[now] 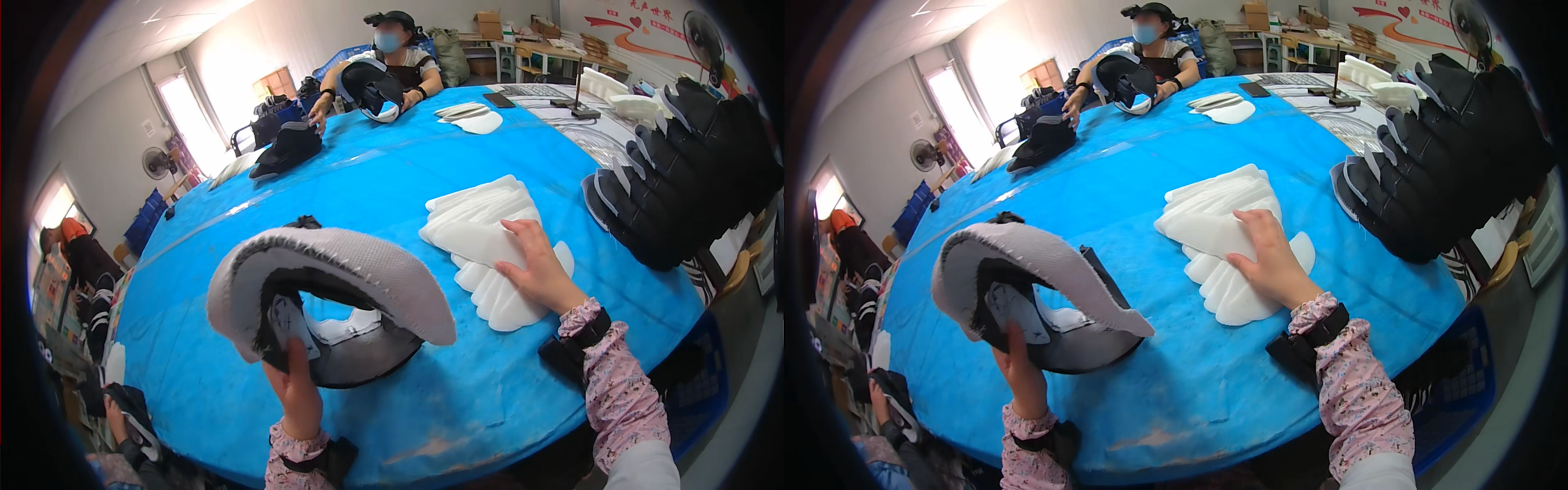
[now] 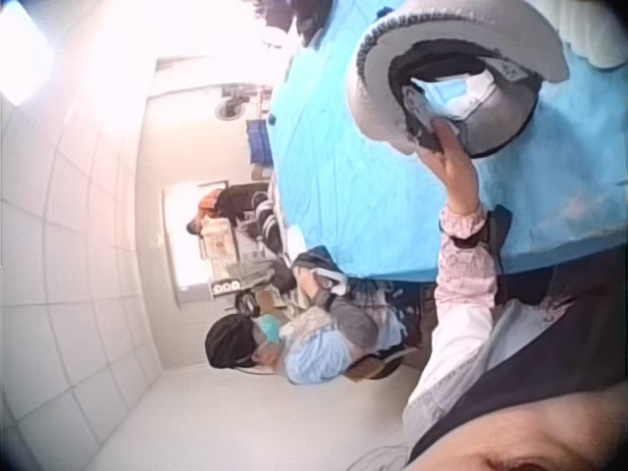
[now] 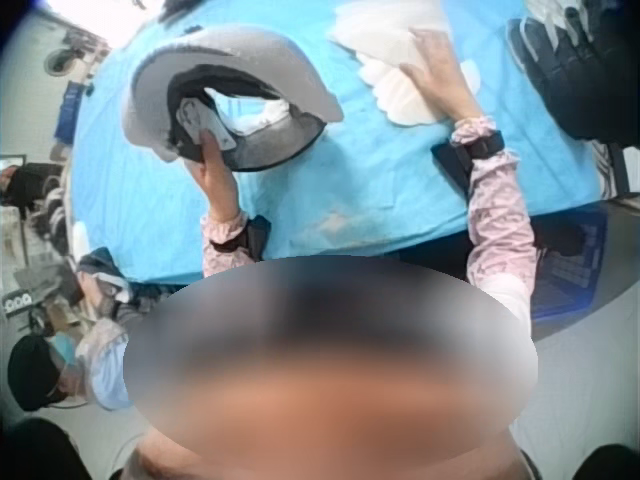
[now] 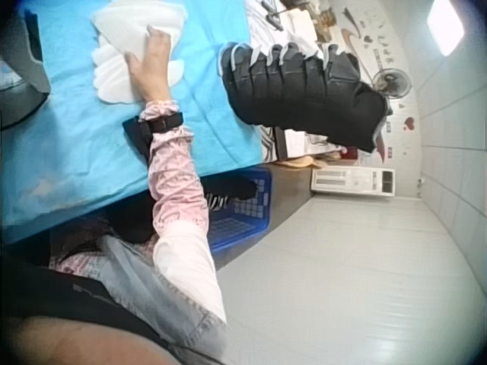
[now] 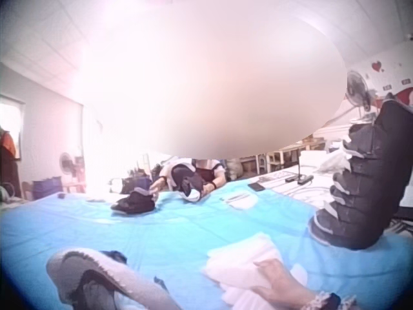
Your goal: The person picks up a white shoe component, places it inside a black shoe upper, and presses it into place before setting the upper aside.
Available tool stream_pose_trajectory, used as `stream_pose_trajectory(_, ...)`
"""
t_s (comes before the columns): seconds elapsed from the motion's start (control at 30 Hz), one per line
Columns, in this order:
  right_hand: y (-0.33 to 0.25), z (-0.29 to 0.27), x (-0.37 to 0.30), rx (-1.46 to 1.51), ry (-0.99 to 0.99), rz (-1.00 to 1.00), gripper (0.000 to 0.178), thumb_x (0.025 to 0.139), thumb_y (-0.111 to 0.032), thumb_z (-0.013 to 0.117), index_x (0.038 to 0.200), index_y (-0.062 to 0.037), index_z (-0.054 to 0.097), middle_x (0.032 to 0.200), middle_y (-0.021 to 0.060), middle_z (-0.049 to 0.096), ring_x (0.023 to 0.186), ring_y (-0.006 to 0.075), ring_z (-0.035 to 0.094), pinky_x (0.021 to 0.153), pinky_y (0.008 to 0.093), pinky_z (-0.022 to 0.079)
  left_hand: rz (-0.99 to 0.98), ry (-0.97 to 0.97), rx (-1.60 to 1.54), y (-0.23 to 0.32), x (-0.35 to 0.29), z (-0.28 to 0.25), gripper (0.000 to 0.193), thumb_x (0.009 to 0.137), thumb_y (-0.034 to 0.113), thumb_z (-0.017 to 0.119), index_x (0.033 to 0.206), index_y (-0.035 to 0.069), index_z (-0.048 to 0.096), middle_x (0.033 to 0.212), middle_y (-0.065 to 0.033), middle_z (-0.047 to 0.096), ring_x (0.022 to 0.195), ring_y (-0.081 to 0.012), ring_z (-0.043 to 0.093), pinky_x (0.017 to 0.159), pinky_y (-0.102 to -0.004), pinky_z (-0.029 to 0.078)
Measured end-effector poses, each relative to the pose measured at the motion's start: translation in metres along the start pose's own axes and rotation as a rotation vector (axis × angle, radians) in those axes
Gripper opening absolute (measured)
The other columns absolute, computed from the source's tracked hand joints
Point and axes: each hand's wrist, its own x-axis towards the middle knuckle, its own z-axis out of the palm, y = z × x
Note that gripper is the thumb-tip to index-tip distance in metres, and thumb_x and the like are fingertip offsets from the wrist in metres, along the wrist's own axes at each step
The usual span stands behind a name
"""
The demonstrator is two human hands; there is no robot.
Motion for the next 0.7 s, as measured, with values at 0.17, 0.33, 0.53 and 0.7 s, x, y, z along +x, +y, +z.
stream_pose_trajectory(0.17, -0.008, -0.006, 0.002, 0.225, -0.019, 0.264, 0.045, 0.073, -0.012, 0.067, 0.112, -0.0019, 0.048, 0.099, 0.0154, 0.053, 0.09, 0.0287, 0.053, 0.078, 0.0344, 0.044, 0.031, 0.008, -0.022, 0.001, 0.01, 0.009, 0.042, 0.095, 0.018, 0.042, 0.131, 0.0, 0.032, 0.128, -0.0085, 0.041, 0.114, -0.0187, 0.042, 0.096, -0.0308, 0.032)
stream_pose_trajectory(0.33, -0.004, -0.004, -0.007, 0.176, -0.111, 0.41, 0.036, 0.077, -0.013, 0.063, 0.108, -0.0035, 0.048, 0.089, 0.0151, 0.058, 0.079, 0.029, 0.058, 0.072, 0.0349, 0.046, 0.143, 0.074, -0.037, 0.018, 0.009, 0.037, 0.042, 0.094, 0.014, 0.041, 0.132, -0.001, 0.03, 0.131, -0.0113, 0.038, 0.117, -0.0203, 0.039, 0.099, -0.0328, 0.03)
stream_pose_trajectory(0.53, -0.016, -0.008, -0.01, 0.208, 0.038, 0.27, 0.032, 0.077, -0.011, 0.062, 0.106, -0.0031, 0.05, 0.095, 0.0171, 0.058, 0.085, 0.0292, 0.059, 0.071, 0.0347, 0.047, 0.333, -0.044, 0.329, -0.019, 0.022, 0.054, 0.039, 0.091, 0.005, 0.043, 0.128, -0.002, 0.035, 0.125, -0.0182, 0.042, 0.113, -0.0248, 0.043, 0.095, -0.0324, 0.032)
stream_pose_trajectory(0.7, -0.049, -0.046, 0.006, 0.784, 0.549, 0.372, 0.025, 0.085, -0.023, 0.06, 0.103, -0.0062, 0.054, 0.092, 0.0068, 0.059, 0.068, 0.0074, 0.055, 0.047, 0.0189, 0.044, 0.243, 0.009, 0.09, -0.02, 0.03, 0.037, 0.039, 0.094, 0.009, 0.041, 0.13, -0.002, 0.032, 0.125, -0.013, 0.043, 0.112, -0.0199, 0.042, 0.095, -0.0295, 0.032)
